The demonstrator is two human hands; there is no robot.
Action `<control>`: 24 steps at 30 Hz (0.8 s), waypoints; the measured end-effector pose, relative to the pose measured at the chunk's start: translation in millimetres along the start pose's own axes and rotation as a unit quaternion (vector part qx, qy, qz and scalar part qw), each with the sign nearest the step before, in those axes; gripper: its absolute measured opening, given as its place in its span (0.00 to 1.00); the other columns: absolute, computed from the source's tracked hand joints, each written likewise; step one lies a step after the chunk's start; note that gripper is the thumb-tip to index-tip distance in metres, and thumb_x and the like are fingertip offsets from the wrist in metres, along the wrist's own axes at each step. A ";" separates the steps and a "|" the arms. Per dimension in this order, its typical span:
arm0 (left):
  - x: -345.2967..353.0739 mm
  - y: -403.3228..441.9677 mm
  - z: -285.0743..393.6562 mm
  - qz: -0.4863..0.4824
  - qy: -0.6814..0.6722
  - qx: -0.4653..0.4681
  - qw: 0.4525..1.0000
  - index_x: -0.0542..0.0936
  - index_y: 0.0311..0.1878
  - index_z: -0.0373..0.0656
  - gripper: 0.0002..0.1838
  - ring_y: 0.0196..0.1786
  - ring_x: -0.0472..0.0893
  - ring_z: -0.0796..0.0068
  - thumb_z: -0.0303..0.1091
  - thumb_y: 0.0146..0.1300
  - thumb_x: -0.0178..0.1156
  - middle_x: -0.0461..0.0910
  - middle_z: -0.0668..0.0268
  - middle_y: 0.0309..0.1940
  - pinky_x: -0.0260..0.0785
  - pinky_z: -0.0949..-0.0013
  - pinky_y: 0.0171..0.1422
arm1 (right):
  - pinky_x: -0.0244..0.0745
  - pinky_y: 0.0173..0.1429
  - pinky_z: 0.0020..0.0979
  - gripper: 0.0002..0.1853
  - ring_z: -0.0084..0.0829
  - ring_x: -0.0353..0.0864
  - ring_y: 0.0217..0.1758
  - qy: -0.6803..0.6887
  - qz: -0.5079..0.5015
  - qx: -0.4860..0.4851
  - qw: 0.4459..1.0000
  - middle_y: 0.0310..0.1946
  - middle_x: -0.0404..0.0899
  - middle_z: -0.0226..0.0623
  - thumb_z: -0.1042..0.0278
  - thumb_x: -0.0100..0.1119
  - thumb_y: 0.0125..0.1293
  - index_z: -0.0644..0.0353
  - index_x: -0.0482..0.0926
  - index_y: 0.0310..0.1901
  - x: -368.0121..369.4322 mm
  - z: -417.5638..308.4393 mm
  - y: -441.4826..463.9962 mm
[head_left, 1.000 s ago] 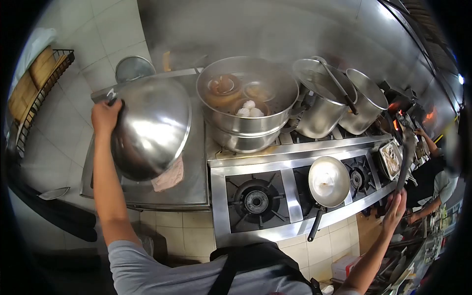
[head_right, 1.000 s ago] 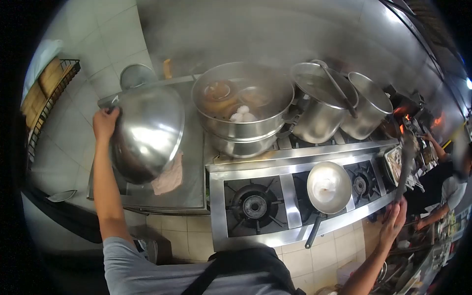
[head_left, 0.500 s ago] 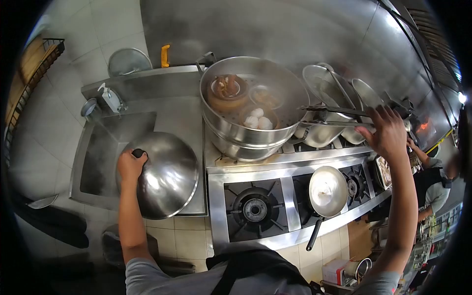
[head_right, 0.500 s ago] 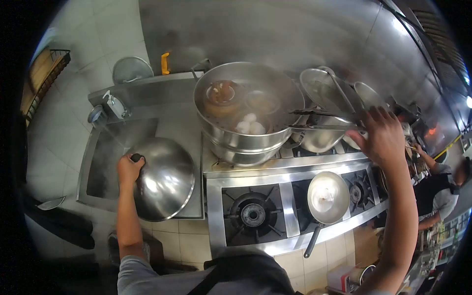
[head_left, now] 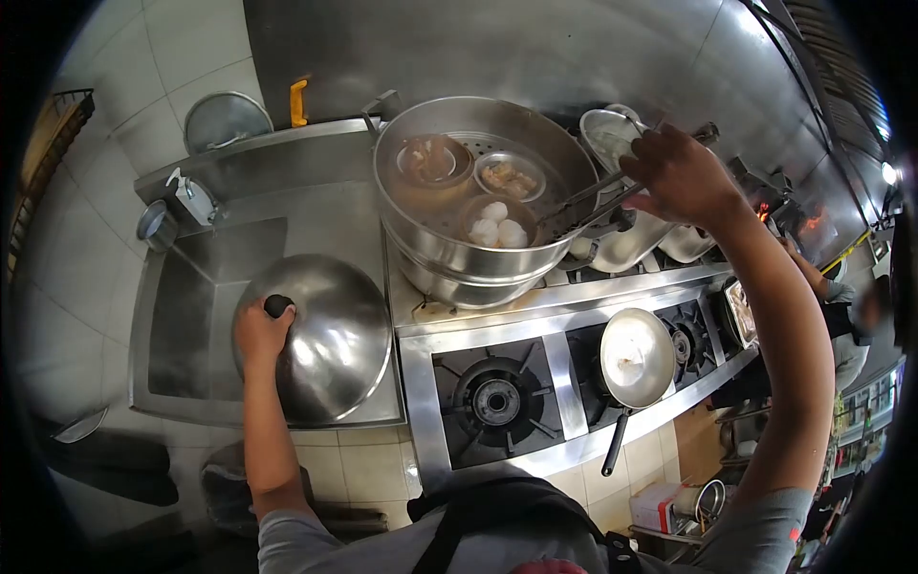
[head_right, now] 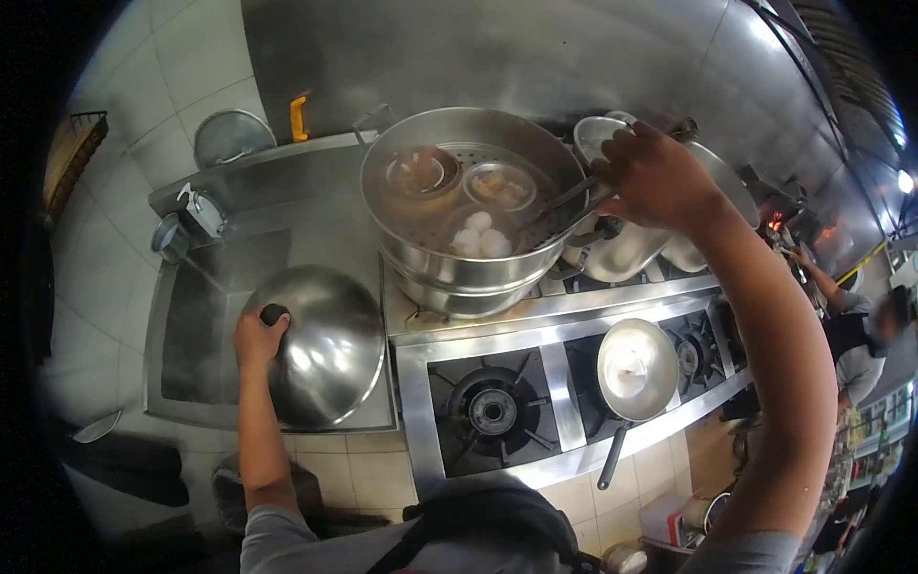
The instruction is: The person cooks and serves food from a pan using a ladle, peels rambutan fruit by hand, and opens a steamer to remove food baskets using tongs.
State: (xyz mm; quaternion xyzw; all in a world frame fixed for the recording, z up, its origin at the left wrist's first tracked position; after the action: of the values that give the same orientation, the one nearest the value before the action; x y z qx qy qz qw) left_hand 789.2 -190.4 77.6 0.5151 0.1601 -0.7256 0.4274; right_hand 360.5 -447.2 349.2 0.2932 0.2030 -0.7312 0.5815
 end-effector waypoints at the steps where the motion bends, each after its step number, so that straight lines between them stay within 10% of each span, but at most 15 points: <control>1: 3.5 1.5 -3.5 0.004 -0.008 0.004 1.000 0.80 0.50 0.34 0.31 0.51 0.79 0.52 0.47 0.47 0.72 0.81 0.51 0.46 0.71 0.55 0.55 | 0.67 0.60 0.36 0.24 0.32 0.76 0.49 0.007 0.015 -0.016 1.000 0.38 0.78 0.32 0.44 0.65 0.52 0.54 0.80 0.44 1.8 -1.1 4.4; 12: 6.3 -60.2 -16.5 0.126 -0.176 0.086 0.973 0.80 0.49 0.34 0.19 0.37 0.76 0.65 0.31 0.55 0.68 0.77 0.61 0.34 0.69 0.63 0.45 | 0.72 0.55 0.34 0.23 0.30 0.77 0.49 0.017 0.005 -0.101 0.995 0.36 0.78 0.30 0.45 0.68 0.47 0.53 0.80 0.39 8.6 -19.1 40.8; 24: 67.6 -181.8 6.1 -0.065 -0.372 0.058 0.924 0.83 0.37 0.39 0.06 0.24 0.69 0.78 0.27 0.56 0.65 0.73 0.68 0.24 0.61 0.74 0.30 | 0.72 0.51 0.30 0.19 0.28 0.77 0.47 -0.002 -0.001 -0.149 0.989 0.34 0.77 0.29 0.45 0.66 0.50 0.51 0.79 0.36 12.6 -31.9 47.6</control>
State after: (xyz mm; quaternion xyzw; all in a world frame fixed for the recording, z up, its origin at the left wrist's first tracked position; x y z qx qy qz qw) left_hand 635.7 -119.2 -17.5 0.2205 -0.0196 -0.8992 0.3773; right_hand 410.9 -447.6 319.1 0.2014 0.3091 -0.6939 0.6184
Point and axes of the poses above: each hand's wrist, its own y-axis towards the middle knuckle, its own x-axis out of the palm, z = x × y, the point moved 6 cm from there along y, towards the middle knuckle
